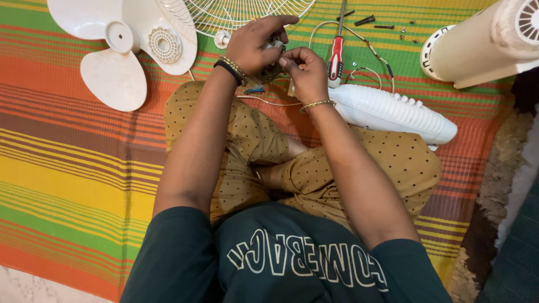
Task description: The person sits on a mat and works on a disassembled electric fan motor. They use a screwdriver to tighten screws on the motor housing and adjust internal components while handling the motor and wires.
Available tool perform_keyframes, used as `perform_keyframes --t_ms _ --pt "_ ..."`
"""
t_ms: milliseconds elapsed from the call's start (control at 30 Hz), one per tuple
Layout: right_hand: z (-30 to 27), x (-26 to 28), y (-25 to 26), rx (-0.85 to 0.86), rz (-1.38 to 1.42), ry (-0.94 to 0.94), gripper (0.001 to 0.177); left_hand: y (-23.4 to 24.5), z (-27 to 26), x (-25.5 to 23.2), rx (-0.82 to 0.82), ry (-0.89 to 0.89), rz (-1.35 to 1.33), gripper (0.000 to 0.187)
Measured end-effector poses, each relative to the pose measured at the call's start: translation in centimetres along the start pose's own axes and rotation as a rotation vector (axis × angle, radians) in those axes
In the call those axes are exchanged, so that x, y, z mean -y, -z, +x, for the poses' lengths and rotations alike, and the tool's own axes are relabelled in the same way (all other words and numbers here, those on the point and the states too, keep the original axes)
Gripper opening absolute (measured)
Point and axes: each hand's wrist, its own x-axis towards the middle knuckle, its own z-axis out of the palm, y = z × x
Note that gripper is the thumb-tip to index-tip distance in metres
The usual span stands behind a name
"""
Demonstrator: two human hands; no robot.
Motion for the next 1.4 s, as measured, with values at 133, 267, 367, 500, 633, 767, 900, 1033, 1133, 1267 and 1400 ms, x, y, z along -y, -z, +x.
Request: perform_keyframes --t_ms 133,267,367,500,633,767,900,1033,1133,1267,1400 --pt "0.5 0.1 0.4 -0.008 0.023 -0.043 0.015 0.5 -0.2 -0.1 0.028 -0.077 0.03 0.065" --pt "0.8 -0.3 0.8 0.007 0.104 -0.127 0.018 0.8 -0.4 0.0 0.05 -0.116 0.041 0.067" --pt "1.1 -0.9 0.9 0.028 0.162 -0.085 0.019 0.8 -0.4 0.1 0.085 -0.086 0.03 0.068" --pt "1.2 -1.4 1.0 0.039 0.16 -0.06 0.018 0.7 -0.5 0.0 0.083 -0.063 0.026 0.07" --pt "1.1 -1.4 1.0 0.054 0.195 -0.112 0.017 0.7 -0.5 -0.2 0.08 -0.042 0.02 0.072" --pt "1.1 -0.6 1.4 0.086 0.27 -0.196 0.016 0.6 -0.4 -0.3 0.071 0.001 0.017 0.075" --pt "0.4 0.3 2.3 0.066 0.23 -0.201 0.017 0.6 -0.3 0.0 0.081 -0.004 -0.045 0.077" --pt "-0.8 0.5 3.0 0.149 0.218 -0.186 0.016 0.8 -0.4 0.5 0.122 -0.021 -0.085 0.079" --pt "-0.9 0.2 2.5 0.157 0.266 -0.183 0.016 1.2 -0.5 0.7 0.151 -0.027 -0.11 0.081" --pt "-0.4 -0.1 1.8 0.167 0.289 -0.162 0.015 1.6 -0.5 0.5 0.2 0.029 -0.219 0.081" --pt "-0.2 -0.3 1.3 0.191 0.299 -0.124 0.016 1.8 -0.5 0.4 0.211 0.026 -0.192 0.082"
